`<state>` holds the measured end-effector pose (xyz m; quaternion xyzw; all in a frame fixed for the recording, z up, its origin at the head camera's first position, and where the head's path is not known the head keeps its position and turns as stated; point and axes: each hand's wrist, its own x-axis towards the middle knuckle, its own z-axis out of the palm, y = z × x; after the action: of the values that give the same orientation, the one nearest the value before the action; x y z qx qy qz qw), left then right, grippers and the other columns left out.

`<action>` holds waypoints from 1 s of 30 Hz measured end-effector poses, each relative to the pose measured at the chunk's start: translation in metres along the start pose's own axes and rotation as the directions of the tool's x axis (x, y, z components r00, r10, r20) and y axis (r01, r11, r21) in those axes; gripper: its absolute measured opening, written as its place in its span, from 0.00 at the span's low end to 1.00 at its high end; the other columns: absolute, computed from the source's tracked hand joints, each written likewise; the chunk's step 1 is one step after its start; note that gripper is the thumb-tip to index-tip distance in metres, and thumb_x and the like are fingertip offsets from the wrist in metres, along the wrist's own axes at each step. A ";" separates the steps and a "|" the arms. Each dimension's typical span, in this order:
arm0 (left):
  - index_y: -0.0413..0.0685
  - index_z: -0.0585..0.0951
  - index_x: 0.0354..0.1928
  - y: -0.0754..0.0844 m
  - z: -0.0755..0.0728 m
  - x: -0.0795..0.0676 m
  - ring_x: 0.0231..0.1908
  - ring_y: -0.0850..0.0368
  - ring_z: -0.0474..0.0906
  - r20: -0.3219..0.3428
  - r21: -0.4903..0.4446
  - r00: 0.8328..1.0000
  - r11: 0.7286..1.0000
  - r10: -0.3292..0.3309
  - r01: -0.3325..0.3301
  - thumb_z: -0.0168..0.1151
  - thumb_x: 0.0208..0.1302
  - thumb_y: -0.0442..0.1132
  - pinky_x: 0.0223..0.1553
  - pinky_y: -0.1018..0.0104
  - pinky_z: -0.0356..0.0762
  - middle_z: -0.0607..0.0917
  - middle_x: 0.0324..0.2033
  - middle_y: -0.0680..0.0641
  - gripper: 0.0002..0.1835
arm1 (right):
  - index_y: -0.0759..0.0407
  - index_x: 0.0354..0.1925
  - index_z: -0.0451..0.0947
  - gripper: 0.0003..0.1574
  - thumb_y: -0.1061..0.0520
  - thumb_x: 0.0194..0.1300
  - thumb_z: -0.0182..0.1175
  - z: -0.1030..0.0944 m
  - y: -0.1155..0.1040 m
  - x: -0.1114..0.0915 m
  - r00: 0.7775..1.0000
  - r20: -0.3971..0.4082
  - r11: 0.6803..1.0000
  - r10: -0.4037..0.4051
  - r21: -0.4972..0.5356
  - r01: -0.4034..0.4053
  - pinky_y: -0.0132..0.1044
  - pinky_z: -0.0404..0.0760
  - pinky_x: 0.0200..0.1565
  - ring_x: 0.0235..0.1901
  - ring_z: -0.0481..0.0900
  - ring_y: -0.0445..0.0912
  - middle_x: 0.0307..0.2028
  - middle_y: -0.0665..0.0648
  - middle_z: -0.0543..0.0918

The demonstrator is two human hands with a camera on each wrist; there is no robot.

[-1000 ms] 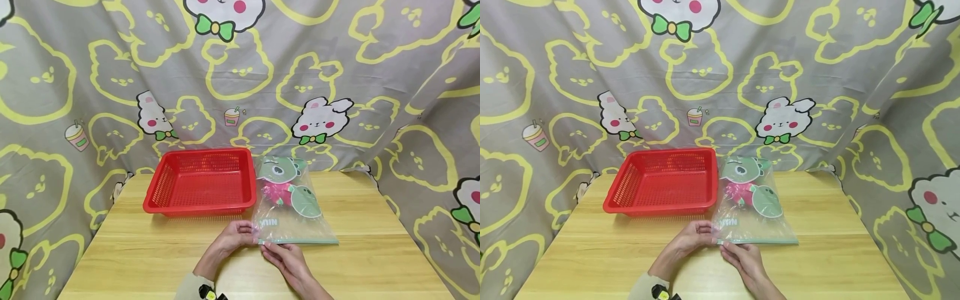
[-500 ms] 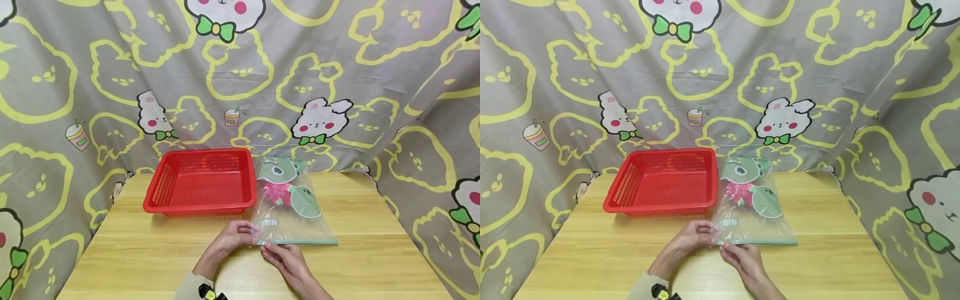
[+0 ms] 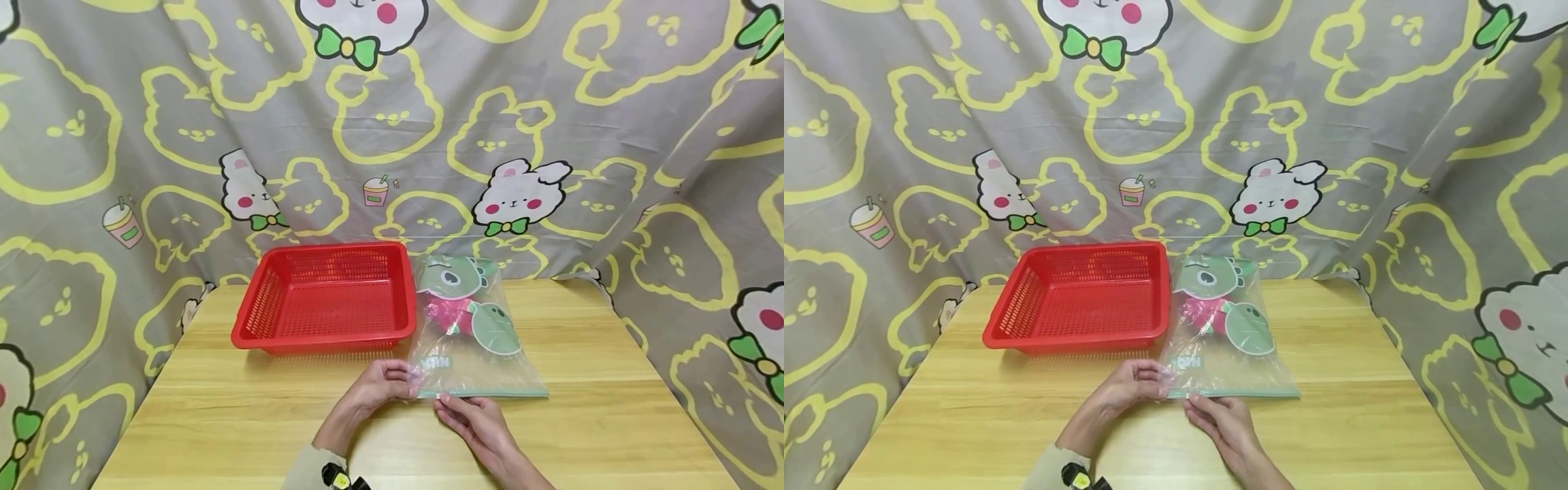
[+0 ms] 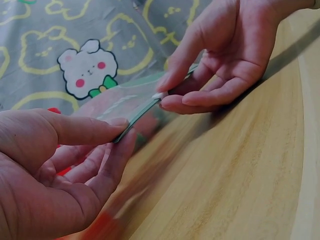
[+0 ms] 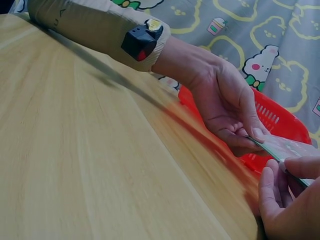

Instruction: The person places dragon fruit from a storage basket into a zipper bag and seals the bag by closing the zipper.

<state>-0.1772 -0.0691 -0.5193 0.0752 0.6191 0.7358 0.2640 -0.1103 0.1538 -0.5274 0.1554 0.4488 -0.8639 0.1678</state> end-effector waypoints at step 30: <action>0.27 0.79 0.49 0.001 -0.002 -0.002 0.33 0.59 0.83 -0.022 -0.030 0.999 0.999 -0.025 0.024 0.64 0.54 0.17 0.40 0.64 0.85 0.84 0.34 0.47 0.19 | 0.66 0.42 0.85 0.06 0.68 0.72 0.60 -0.021 -0.016 -0.006 1.000 0.004 1.000 0.000 0.013 -0.001 0.42 0.81 0.57 0.46 0.88 0.50 0.42 0.63 0.89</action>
<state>-0.1768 -0.0718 -0.5182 0.0553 0.6119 0.7424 0.2672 -0.1097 0.1803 -0.5251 0.1550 0.4429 -0.8669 0.1679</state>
